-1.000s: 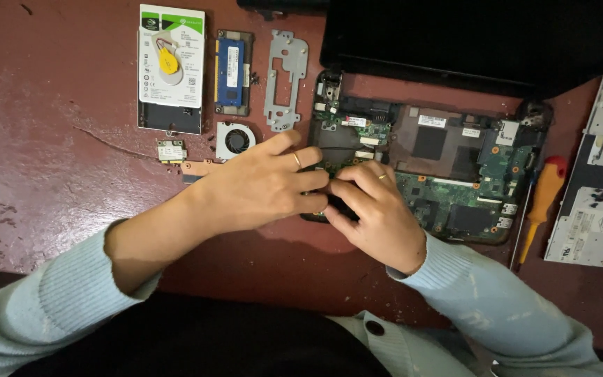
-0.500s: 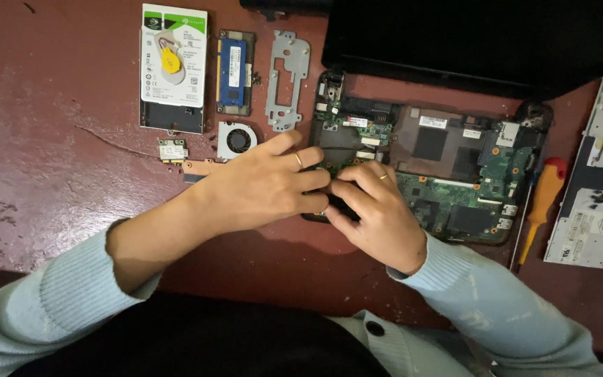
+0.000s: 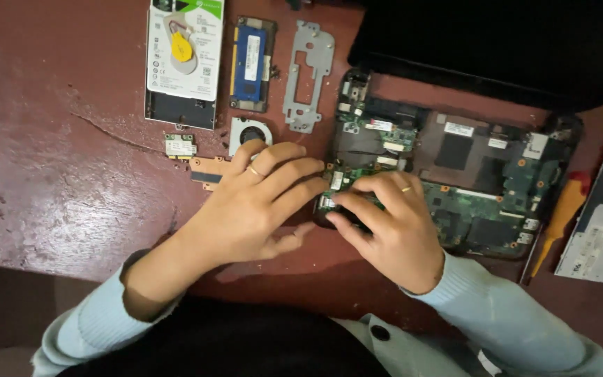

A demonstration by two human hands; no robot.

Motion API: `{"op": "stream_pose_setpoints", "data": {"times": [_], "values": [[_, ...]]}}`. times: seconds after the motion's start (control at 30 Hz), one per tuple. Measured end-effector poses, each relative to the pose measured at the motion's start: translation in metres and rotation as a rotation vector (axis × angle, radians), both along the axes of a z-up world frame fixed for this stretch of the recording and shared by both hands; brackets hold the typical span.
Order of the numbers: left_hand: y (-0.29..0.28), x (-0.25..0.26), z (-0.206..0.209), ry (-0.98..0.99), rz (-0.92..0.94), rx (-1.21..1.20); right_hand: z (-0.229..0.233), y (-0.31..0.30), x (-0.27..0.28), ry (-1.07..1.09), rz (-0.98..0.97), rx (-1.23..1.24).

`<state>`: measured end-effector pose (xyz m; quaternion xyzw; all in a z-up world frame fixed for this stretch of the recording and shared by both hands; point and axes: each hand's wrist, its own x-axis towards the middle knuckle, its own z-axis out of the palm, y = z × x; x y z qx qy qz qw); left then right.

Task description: The person uses a screwdriver to remove screws from the motherboard of a disassembled laptop. They then detach and remove the motherboard from the laptop chassis, placing it on the table alongside other removed components.

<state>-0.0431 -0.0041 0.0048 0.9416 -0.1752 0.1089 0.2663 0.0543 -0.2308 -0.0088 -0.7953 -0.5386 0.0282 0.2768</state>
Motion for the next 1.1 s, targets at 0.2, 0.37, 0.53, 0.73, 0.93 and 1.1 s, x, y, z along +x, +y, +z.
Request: {"op": "stream_pose_setpoints", "data": {"times": [0.2,0.37,0.53,0.73,0.93,1.1], "values": [[0.012,-0.008,0.001,0.012,0.070,0.002,0.005,0.010,0.001,-0.068,0.005,-0.053],[0.019,-0.008,0.000,0.041,0.049,-0.047,0.002,0.010,0.000,-0.107,0.022,-0.058],[0.014,-0.008,-0.004,0.067,0.035,-0.074,0.002,0.010,0.000,-0.100,0.031,-0.025],[-0.005,-0.003,-0.010,0.036,0.073,-0.094,0.000,-0.002,0.001,-0.036,0.020,-0.053],[-0.019,0.001,-0.010,-0.015,0.121,-0.050,0.004,-0.031,-0.006,0.051,-0.075,-0.116],[-0.028,0.006,0.002,-0.079,0.179,0.047,0.008,-0.040,-0.020,0.103,-0.094,-0.049]]}}
